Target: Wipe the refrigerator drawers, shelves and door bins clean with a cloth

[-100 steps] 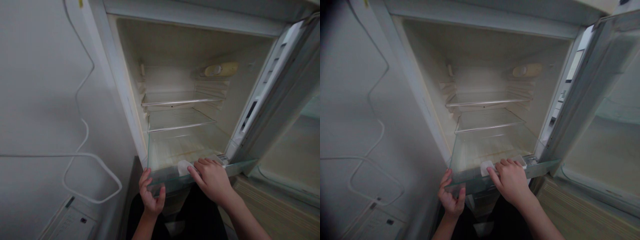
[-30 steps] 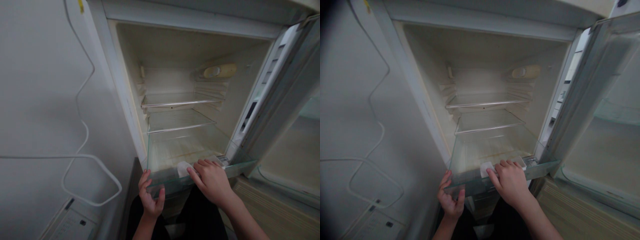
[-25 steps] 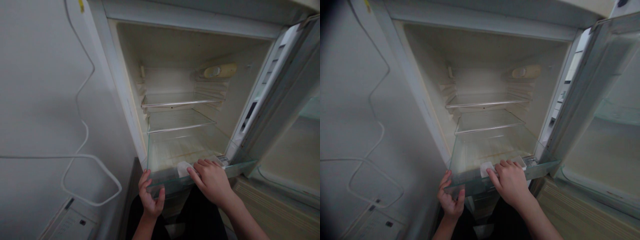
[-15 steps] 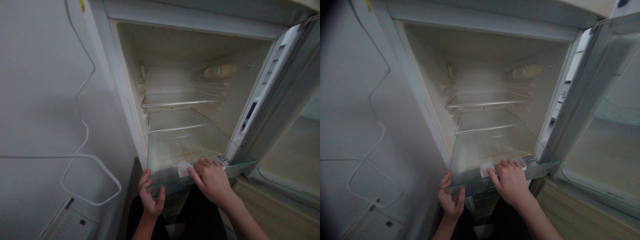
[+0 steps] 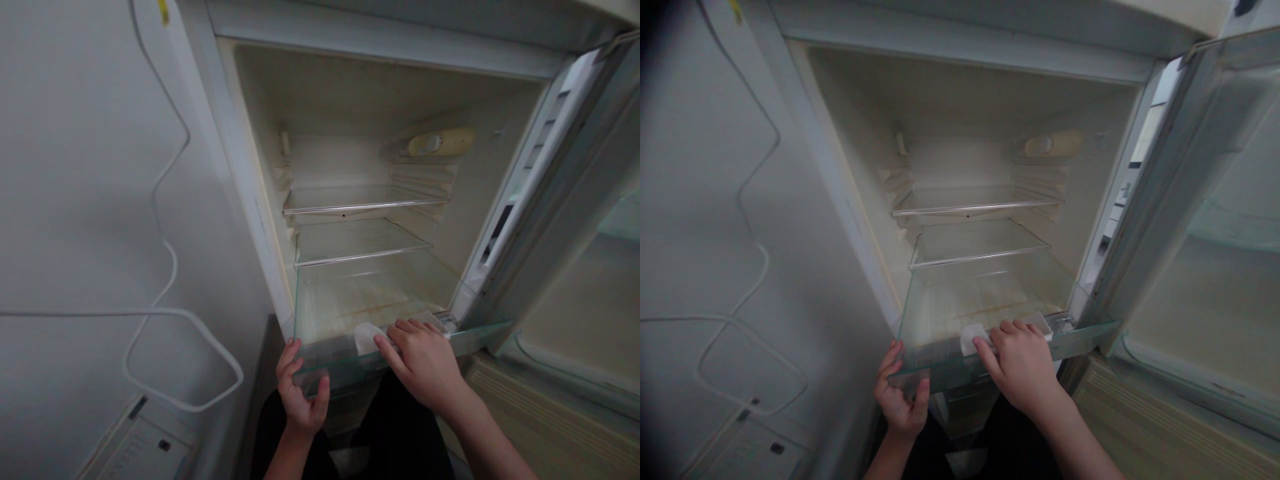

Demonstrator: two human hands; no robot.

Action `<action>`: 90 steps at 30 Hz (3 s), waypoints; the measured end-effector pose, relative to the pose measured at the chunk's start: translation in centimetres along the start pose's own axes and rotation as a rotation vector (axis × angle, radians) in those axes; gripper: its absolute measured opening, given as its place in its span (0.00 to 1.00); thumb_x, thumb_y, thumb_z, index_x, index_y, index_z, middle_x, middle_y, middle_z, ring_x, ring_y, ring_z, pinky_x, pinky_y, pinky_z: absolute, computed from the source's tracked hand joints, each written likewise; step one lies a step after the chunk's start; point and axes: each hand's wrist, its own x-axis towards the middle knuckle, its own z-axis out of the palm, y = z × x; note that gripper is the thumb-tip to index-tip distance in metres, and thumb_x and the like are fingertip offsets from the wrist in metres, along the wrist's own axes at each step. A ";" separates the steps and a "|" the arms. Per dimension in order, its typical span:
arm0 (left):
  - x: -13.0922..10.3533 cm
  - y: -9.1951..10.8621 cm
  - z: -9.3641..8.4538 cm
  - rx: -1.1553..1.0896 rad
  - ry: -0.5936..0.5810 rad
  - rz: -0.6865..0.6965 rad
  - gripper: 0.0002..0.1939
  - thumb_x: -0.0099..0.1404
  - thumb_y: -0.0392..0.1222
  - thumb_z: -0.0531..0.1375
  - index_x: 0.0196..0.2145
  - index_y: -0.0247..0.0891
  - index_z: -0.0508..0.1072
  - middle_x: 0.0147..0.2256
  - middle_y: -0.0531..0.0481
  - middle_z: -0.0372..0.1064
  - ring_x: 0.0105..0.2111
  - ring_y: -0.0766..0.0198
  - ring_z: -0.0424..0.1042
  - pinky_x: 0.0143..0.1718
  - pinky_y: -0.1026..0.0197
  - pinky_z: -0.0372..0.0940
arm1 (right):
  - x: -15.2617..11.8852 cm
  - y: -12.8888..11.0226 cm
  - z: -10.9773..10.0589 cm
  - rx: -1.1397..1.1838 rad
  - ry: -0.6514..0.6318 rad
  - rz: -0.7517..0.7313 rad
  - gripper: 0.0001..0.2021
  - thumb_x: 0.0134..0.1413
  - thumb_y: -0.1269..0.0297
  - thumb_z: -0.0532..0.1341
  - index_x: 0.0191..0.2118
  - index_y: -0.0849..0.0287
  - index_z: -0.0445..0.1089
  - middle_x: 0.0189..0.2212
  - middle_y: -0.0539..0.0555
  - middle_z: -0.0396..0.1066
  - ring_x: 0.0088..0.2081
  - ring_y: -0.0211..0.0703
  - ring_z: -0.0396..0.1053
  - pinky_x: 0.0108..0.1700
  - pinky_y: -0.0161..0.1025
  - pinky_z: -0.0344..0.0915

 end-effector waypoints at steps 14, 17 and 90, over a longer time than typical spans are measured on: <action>0.3 0.3 0.1 0.016 0.011 0.003 0.25 0.60 0.37 0.64 0.54 0.39 0.63 0.60 0.34 0.64 0.63 0.45 0.65 0.62 0.37 0.61 | 0.0 0.0 -0.1 -0.002 -0.001 -0.008 0.25 0.73 0.50 0.48 0.30 0.56 0.73 0.31 0.54 0.74 0.37 0.47 0.70 0.40 0.43 0.49; 0.3 0.3 0.1 0.029 0.012 0.011 0.25 0.60 0.37 0.64 0.54 0.39 0.63 0.59 0.34 0.65 0.63 0.46 0.65 0.61 0.37 0.61 | 0.0 0.0 -0.1 0.006 -0.003 -0.004 0.25 0.73 0.49 0.47 0.31 0.56 0.74 0.31 0.53 0.74 0.37 0.47 0.70 0.40 0.43 0.49; 0.2 0.0 -0.1 0.013 0.016 0.009 0.27 0.57 0.32 0.65 0.54 0.38 0.64 0.60 0.35 0.65 0.64 0.49 0.64 0.64 0.43 0.60 | 0.1 -0.1 -0.2 0.025 -0.032 0.004 0.23 0.74 0.55 0.47 0.31 0.54 0.72 0.32 0.52 0.73 0.38 0.46 0.69 0.41 0.44 0.48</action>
